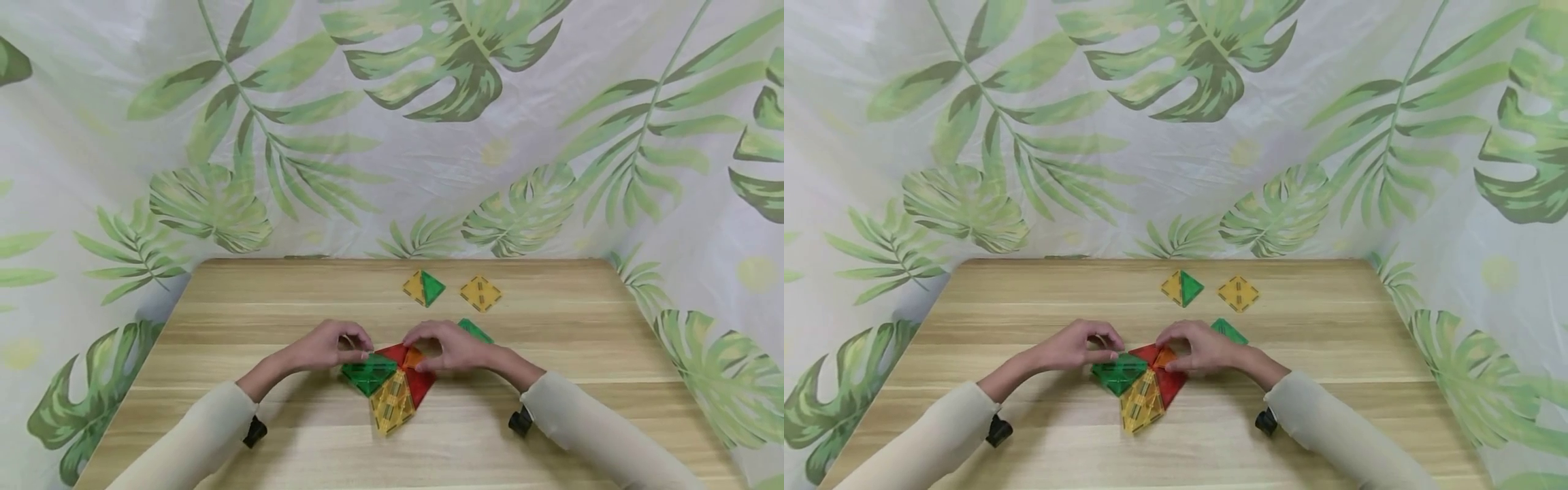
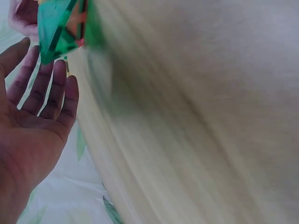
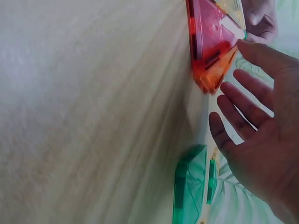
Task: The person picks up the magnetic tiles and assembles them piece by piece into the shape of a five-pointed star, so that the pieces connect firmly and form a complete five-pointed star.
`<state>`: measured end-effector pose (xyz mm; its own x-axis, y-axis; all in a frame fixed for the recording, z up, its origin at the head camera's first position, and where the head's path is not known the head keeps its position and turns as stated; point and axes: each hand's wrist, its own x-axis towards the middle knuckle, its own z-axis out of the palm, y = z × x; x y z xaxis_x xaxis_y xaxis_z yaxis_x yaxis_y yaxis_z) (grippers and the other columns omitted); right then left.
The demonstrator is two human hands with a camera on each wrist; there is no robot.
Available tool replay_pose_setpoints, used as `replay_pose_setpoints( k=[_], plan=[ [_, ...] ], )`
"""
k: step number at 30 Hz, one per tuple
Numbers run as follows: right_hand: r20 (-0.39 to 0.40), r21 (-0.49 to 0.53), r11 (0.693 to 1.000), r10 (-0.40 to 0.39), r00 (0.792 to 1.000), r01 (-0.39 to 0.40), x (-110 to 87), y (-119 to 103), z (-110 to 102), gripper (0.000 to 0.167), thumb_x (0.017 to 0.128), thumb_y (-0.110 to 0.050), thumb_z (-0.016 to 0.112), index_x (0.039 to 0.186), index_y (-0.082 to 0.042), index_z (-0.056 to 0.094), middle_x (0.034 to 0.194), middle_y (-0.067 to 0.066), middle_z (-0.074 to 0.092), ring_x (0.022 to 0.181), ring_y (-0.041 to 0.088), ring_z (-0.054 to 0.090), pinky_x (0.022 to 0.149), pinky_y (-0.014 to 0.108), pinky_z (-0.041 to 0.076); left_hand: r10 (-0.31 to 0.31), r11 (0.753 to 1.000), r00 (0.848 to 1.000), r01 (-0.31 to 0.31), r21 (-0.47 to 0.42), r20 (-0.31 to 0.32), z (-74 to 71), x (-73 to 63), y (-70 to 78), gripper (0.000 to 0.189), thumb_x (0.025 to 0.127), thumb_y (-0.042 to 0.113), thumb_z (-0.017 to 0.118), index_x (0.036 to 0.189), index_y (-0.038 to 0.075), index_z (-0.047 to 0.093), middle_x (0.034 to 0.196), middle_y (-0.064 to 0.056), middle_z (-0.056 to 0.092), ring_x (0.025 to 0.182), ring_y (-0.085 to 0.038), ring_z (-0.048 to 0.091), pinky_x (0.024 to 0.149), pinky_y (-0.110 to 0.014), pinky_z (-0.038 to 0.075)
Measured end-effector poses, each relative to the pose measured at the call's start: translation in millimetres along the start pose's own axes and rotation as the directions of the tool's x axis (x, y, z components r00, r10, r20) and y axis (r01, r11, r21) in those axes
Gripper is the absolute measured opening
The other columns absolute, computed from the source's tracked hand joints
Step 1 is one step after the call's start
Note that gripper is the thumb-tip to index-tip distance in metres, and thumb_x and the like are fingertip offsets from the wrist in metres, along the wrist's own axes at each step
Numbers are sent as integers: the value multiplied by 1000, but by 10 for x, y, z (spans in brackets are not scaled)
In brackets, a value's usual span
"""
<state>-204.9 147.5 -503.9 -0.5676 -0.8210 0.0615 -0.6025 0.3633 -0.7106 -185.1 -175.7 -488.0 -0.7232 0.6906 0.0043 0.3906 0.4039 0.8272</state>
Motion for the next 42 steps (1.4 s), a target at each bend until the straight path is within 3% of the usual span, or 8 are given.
replay_pose_setpoints(
  k=[5, 10, 14, 18, 22, 26, 34, 42],
  plan=[
    [-137, -29, 998, 52, 989, -57, 53, 100, -95, 40, 92, -19, 84, 128, -3, 72, 126, 9, 73, 116, 27, 68, 96, 45, 58, -64, 995, 994, 56, -86, -83, -109, 232, -79, 23, 101, 7, 71, 122, -3, 72, 118, -19, 74, 108, -26, 69, 97, -42, 58],
    [-258, -14, 988, 147, 955, -156, 126, 267, -193, 43, 94, -20, 83, 129, 1, 71, 124, 17, 73, 113, 32, 69, 90, 46, 62, -182, 965, 973, 149, -216, -142, -161, 497, -171, 36, 105, 11, 66, 139, -3, 62, 138, -23, 64, 125, -33, 64, 104, -43, 56],
    [-357, 3, 976, 206, 911, -219, 174, 378, -291, 43, 94, -17, 83, 129, 4, 71, 121, 21, 71, 111, 35, 69, 87, 47, 62, -256, 935, 956, 207, -288, -142, -137, 693, -241, 48, 108, 15, 63, 151, -1, 52, 151, -22, 56, 136, -35, 58, 111, -47, 51],
    [-441, -4, 958, 256, 860, -288, 219, 482, -389, 45, 93, -17, 83, 129, 6, 70, 122, 24, 71, 110, 38, 68, 87, 50, 60, -282, 919, 950, 228, -323, -134, -119, 855, -312, 55, 108, 16, 61, 158, -1, 44, 158, -21, 50, 144, -36, 51, 118, -50, 44],
    [-467, -26, 924, 327, 822, -382, 247, 544, -455, 51, 92, -23, 85, 133, 4, 69, 126, 22, 71, 113, 36, 69, 92, 51, 59, -305, 903, 945, 246, -352, -122, -127, 952, -355, 59, 109, 16, 60, 161, -1, 39, 160, -22, 48, 147, -37, 48, 121, -51, 39],
    [-465, -21, 894, 387, 796, -447, 268, 586, -472, 57, 90, -27, 87, 136, 2, 69, 123, 19, 72, 112, 33, 69, 95, 50, 58, -309, 886, 946, 250, -391, -97, -136, 1019, -358, 60, 109, 16, 59, 162, 0, 36, 161, -22, 46, 147, -37, 47, 122, -50, 38],
    [-465, -41, 877, 408, 786, -479, 331, 629, -427, 59, 88, -28, 89, 135, 2, 69, 125, 19, 73, 113, 33, 70, 96, 49, 58, -296, 850, 955, 257, -460, -14, -77, 1148, -315, 59, 108, 4, 54, 163, -2, 33, 166, -23, 39, 153, -37, 39, 124, -47, 36],
    [-474, -46, 887, 385, 792, -459, 372, 632, -373, 53, 85, -25, 91, 130, -2, 73, 125, 17, 73, 111, 33, 69, 93, 50, 58, -300, 853, 954, 272, -445, 9, -24, 1197, -277, 59, 106, -2, 52, 162, -3, 34, 168, -22, 35, 157, -37, 31, 127, -49, 30]
  ],
)
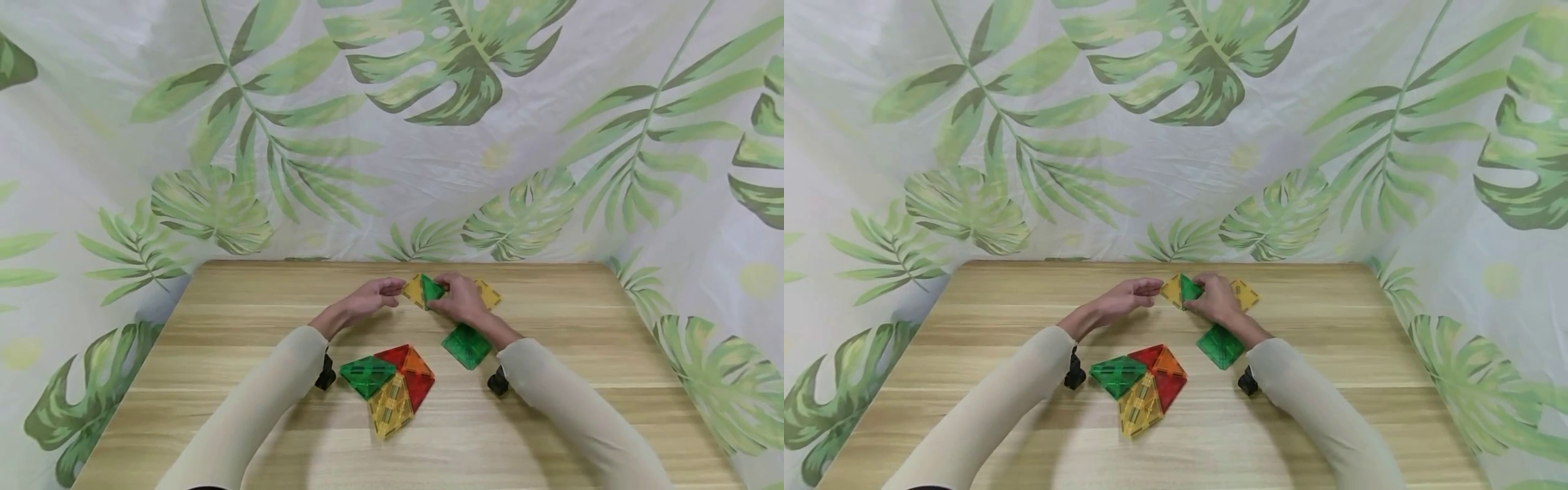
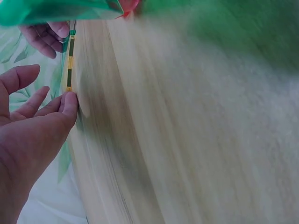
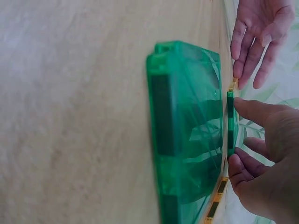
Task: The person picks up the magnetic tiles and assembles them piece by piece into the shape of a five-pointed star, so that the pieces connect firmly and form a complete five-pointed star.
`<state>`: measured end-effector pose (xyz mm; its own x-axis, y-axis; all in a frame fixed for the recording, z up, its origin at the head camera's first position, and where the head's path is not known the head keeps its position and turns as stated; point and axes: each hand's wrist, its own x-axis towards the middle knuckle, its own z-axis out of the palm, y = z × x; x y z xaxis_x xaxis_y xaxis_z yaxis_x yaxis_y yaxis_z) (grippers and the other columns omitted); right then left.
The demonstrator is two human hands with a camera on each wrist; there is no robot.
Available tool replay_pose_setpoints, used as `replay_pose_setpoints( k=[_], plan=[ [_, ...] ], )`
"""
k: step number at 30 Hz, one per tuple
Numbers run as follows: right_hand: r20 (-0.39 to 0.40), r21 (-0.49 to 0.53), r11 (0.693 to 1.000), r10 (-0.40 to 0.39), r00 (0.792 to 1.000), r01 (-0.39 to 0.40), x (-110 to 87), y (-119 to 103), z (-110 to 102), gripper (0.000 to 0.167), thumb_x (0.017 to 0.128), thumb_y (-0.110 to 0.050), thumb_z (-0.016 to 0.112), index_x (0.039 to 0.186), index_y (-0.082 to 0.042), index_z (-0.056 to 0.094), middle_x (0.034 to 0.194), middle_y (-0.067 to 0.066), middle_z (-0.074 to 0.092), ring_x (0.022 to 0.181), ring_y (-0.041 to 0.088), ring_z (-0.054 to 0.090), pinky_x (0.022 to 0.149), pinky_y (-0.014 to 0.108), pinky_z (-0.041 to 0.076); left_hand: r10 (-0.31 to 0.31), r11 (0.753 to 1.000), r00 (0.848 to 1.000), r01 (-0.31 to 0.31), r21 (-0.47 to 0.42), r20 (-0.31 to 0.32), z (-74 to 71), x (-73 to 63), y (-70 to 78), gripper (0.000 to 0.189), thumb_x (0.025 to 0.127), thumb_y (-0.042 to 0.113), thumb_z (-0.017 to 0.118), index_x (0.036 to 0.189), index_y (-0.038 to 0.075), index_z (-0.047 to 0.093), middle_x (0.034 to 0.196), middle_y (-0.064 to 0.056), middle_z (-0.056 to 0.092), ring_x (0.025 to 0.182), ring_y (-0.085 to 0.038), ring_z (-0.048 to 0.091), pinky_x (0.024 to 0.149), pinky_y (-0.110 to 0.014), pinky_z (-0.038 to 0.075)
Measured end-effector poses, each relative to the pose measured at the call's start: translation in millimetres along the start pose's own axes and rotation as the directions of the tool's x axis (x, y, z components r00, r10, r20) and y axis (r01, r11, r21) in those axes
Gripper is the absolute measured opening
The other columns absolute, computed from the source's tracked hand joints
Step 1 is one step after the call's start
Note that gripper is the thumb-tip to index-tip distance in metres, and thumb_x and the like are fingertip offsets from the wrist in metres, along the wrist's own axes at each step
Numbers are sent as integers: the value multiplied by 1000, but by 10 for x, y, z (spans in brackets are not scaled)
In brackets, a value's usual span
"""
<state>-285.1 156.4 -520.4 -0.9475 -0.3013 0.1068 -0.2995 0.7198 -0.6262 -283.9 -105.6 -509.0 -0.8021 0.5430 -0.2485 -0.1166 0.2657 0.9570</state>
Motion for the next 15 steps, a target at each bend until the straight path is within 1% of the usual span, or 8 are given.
replay_pose_setpoints(
  k=[4, 7, 11, 15],
  plan=[
    [11, 12, 1000, 6, 1000, -6, 4, -12, 26, 53, 83, -25, 92, 129, -5, 74, 123, 16, 72, 110, 32, 68, 92, 48, 57, -5, 1000, 1000, 5, 13, -14, 8, 0, 0, 56, 107, 0, 53, 161, -3, 38, 167, -21, 37, 157, -36, 32, 127, -50, 30],
    [18, 13, 1000, 9, 1000, -10, 1, -20, 36, 55, 83, -25, 93, 131, -6, 73, 123, 16, 71, 110, 31, 66, 92, 47, 57, -6, 1000, 1000, 6, 26, -23, 13, -4, 5, 55, 107, 3, 55, 160, -2, 40, 166, -20, 40, 154, -36, 36, 126, -50, 33],
    [11, 21, 1000, 5, 1000, -5, -10, -28, 44, 59, 82, -25, 94, 133, -6, 72, 122, 16, 68, 109, 30, 65, 91, 47, 57, -3, 1000, 999, 3, 11, -38, 23, -11, 10, 53, 108, 5, 56, 159, -3, 42, 162, -20, 44, 149, -37, 43, 124, -49, 36],
    [-8, 56, 998, -23, 1000, 24, -25, -32, 62, 59, 82, -22, 95, 133, -6, 72, 123, 17, 65, 106, 31, 65, 89, 47, 58, 13, 1000, 998, -14, -14, -55, 19, -11, -1, 50, 110, 6, 53, 157, -4, 43, 162, -22, 45, 150, -37, 43, 124, -49, 36]
  ],
)
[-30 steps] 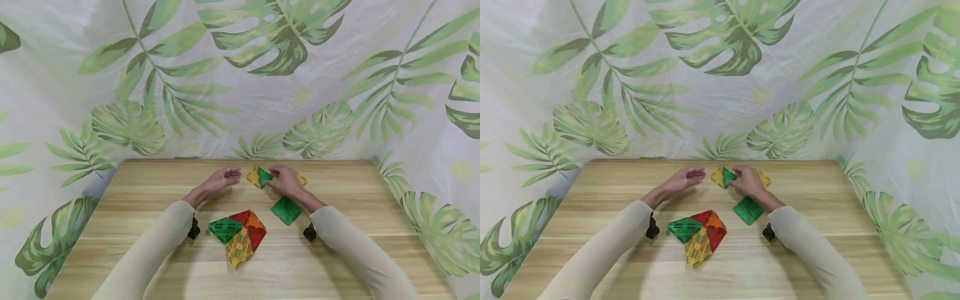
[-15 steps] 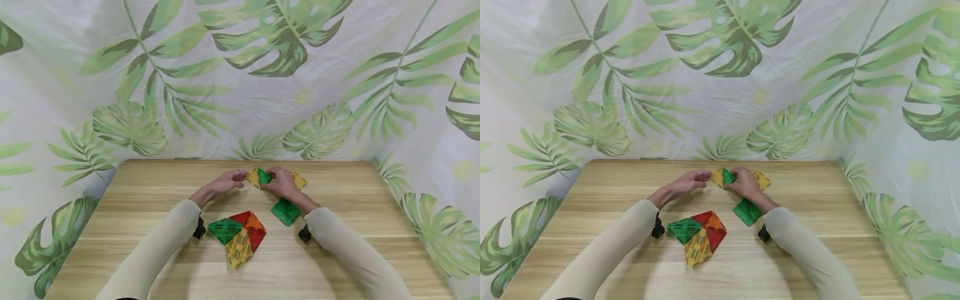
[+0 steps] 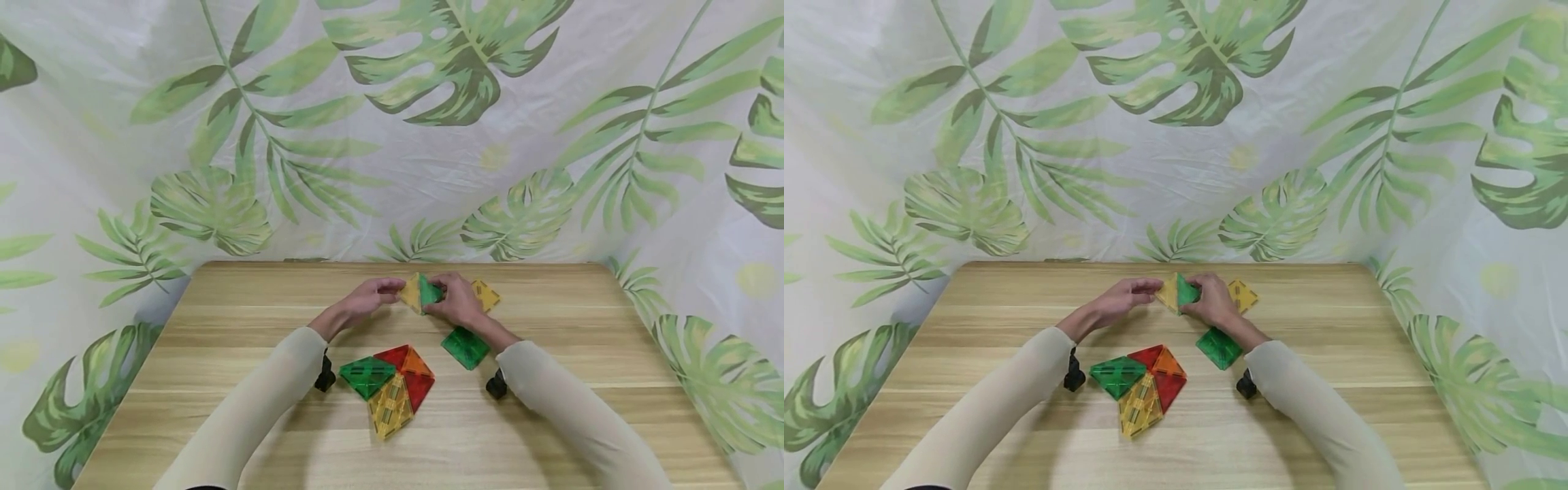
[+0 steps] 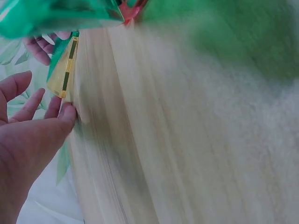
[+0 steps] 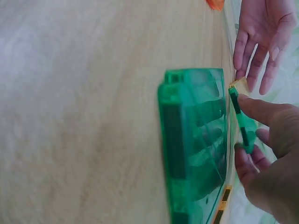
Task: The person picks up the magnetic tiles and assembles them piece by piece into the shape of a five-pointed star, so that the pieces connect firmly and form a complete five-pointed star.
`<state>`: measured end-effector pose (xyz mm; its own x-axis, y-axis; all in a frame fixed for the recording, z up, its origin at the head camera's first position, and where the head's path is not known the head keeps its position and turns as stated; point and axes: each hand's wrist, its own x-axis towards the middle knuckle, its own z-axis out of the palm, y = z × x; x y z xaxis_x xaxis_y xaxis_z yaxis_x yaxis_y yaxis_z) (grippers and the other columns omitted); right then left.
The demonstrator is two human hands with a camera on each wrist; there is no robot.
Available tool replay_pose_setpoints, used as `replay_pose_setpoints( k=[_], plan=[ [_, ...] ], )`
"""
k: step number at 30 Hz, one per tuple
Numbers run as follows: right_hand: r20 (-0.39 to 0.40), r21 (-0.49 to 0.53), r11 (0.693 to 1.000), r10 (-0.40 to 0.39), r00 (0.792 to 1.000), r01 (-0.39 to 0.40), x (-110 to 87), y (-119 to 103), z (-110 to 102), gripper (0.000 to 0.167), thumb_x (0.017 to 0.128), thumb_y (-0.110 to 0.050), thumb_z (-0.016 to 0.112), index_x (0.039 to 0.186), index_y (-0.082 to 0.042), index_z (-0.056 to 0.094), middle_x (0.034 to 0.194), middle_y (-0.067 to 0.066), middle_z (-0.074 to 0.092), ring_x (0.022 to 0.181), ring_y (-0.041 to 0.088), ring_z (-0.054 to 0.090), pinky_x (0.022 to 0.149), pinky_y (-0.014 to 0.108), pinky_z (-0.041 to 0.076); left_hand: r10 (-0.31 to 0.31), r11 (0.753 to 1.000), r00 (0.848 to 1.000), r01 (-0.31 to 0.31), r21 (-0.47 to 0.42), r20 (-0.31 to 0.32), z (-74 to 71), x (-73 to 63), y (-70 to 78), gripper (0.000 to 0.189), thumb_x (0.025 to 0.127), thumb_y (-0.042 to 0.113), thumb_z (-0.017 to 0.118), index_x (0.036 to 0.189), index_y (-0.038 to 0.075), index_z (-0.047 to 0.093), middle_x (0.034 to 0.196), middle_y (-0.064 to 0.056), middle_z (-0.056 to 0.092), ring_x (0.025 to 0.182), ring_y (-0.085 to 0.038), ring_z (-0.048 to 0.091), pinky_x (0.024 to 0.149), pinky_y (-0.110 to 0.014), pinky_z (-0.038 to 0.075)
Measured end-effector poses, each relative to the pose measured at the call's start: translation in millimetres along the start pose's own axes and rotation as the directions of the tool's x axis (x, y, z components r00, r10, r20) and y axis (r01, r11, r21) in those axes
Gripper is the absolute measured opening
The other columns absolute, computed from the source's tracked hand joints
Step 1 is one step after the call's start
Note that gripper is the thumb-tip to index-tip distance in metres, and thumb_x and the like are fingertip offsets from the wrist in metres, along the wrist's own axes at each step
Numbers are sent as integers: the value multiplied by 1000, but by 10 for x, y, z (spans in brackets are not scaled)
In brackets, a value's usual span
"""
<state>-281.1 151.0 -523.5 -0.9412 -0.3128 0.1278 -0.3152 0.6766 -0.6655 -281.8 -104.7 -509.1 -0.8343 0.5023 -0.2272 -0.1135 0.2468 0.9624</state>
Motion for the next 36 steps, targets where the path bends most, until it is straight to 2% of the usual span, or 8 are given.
replay_pose_setpoints(
  k=[7, 11, 14, 20, 32, 36],
  plan=[
    [-5, 165, 986, -37, 999, 37, 0, -9, 61, 47, 86, -6, 88, 130, -5, 73, 123, 17, 67, 102, 30, 69, 89, 43, 61, 31, 998, 998, -28, 54, -62, -36, -21, -24, 46, 109, 5, 56, 153, -2, 51, 159, -20, 50, 145, -37, 50, 118, -46, 44],
    [43, 315, 949, -1, 999, -13, -2, -36, 75, 42, 91, -1, 82, 132, -1, 70, 126, 17, 72, 109, 31, 72, 94, 42, 61, 53, 993, 996, -44, 109, -77, -49, -17, -18, 41, 107, 7, 60, 149, 3, 59, 155, -16, 55, 141, -35, 54, 116, -44, 46],
    [68, 379, 924, 21, 997, -45, -17, -45, 79, 39, 93, 0, 79, 131, 0, 70, 124, 17, 73, 110, 31, 71, 95, 42, 60, 51, 990, 996, -40, 135, -73, -45, -10, 5, 39, 107, 11, 63, 145, 4, 63, 153, -14, 57, 140, -33, 55, 116, -44, 47],
    [84, 398, 914, 47, 995, -77, -59, -32, 108, 37, 94, -3, 79, 130, -2, 72, 122, 14, 74, 107, 26, 71, 90, 36, 61, 23, 987, 997, -12, 158, -73, -28, -17, 32, 38, 106, 16, 65, 143, 7, 66, 147, -12, 63, 137, -30, 58, 113, -44, 50],
    [61, 422, 903, 63, 996, -83, -60, -56, 105, 36, 94, -4, 80, 129, -3, 72, 119, 15, 72, 102, 24, 70, 86, 33, 60, 17, 996, 997, -10, 94, -70, -62, -58, 42, 37, 105, 10, 63, 142, 6, 67, 150, -14, 61, 133, -31, 61, 111, -45, 51],
    [56, 438, 895, 71, 996, -88, -60, -77, 101, 36, 93, -4, 80, 129, -5, 73, 119, 14, 72, 103, 25, 70, 87, 34, 60, 12, 996, 997, -5, 85, -81, -78, -93, 54, 36, 106, 14, 64, 141, 7, 68, 150, -14, 61, 133, -30, 61, 112, -46, 50]
  ],
)
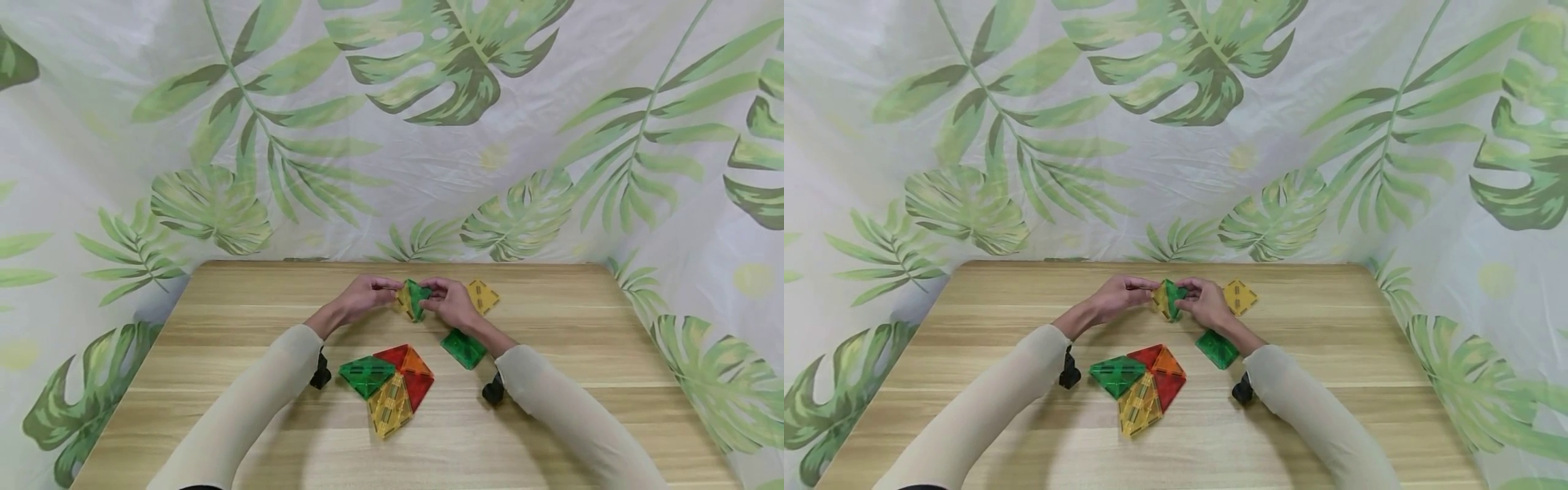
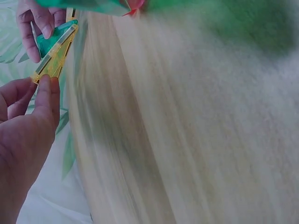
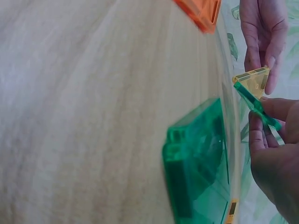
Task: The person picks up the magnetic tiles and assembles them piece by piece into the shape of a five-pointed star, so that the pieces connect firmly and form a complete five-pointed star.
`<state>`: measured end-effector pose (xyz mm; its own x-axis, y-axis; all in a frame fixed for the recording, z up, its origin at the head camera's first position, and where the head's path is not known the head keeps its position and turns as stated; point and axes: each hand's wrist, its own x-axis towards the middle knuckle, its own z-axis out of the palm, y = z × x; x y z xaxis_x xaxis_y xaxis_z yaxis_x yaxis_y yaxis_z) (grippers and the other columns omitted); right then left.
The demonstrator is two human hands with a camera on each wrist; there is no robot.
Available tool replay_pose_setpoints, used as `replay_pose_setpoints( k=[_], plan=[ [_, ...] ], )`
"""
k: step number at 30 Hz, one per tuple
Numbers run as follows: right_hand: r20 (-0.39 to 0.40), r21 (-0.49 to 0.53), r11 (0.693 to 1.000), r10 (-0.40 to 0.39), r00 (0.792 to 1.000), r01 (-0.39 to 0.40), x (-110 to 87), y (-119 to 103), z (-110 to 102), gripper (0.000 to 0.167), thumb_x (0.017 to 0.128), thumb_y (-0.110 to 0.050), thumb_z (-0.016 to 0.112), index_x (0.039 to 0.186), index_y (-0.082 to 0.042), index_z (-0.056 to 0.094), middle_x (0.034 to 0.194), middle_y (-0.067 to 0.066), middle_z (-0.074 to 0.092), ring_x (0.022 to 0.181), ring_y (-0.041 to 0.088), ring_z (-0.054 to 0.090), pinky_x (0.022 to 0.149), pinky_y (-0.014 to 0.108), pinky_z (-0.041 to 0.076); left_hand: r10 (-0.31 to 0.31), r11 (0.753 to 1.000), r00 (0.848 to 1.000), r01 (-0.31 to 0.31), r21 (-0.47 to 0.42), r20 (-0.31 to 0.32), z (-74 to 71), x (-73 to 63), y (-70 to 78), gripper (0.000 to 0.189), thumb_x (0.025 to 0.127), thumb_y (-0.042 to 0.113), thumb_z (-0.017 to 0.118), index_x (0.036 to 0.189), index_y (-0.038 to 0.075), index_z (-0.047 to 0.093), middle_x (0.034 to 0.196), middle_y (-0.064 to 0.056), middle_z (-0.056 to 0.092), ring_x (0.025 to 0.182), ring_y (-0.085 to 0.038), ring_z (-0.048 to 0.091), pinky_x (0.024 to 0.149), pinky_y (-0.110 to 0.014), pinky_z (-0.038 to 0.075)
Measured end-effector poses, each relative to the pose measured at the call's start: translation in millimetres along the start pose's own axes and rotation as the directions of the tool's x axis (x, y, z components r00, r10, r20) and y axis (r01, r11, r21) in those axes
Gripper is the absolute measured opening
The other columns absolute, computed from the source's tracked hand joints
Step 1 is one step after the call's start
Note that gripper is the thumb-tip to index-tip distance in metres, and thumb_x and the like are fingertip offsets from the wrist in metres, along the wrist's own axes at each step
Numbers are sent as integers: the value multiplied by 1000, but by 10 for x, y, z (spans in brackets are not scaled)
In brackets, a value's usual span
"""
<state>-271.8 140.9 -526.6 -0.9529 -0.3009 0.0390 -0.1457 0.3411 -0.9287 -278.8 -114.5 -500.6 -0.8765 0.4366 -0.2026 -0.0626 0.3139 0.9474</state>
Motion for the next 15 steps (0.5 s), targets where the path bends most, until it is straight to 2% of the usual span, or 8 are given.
replay_pose_setpoints(
  k=[5, 10, 15],
  plan=[
    [10, 31, 999, -6, 1000, 6, -23, -51, 5, 38, 93, -5, 80, 130, -7, 73, 118, 14, 72, 103, 25, 70, 87, 33, 60, -8, 1000, 999, 8, -7, -46, -17, -57, 24, 33, 103, 20, 71, 134, 10, 74, 141, -10, 68, 127, -28, 65, 110, -45, 52],
    [28, 81, 997, -10, 1000, 8, -67, -107, 4, 38, 94, -5, 79, 132, -6, 72, 119, 17, 71, 102, 25, 69, 82, 30, 58, 23, 999, 997, -26, -40, -75, -26, -116, 26, 30, 99, 10, 75, 128, 4, 76, 132, -13, 73, 120, -26, 69, 104, -40, 57],
    [31, 154, 988, -1, 1000, -4, -94, -128, 11, 39, 93, -2, 80, 131, -5, 72, 123, 18, 72, 101, 22, 70, 84, 33, 60, 46, 996, 995, -52, -79, -85, -54, -193, -4, 31, 96, -1, 74, 127, -1, 75, 129, -17, 73, 115, -27, 72, 100, -36, 58]
  ],
)
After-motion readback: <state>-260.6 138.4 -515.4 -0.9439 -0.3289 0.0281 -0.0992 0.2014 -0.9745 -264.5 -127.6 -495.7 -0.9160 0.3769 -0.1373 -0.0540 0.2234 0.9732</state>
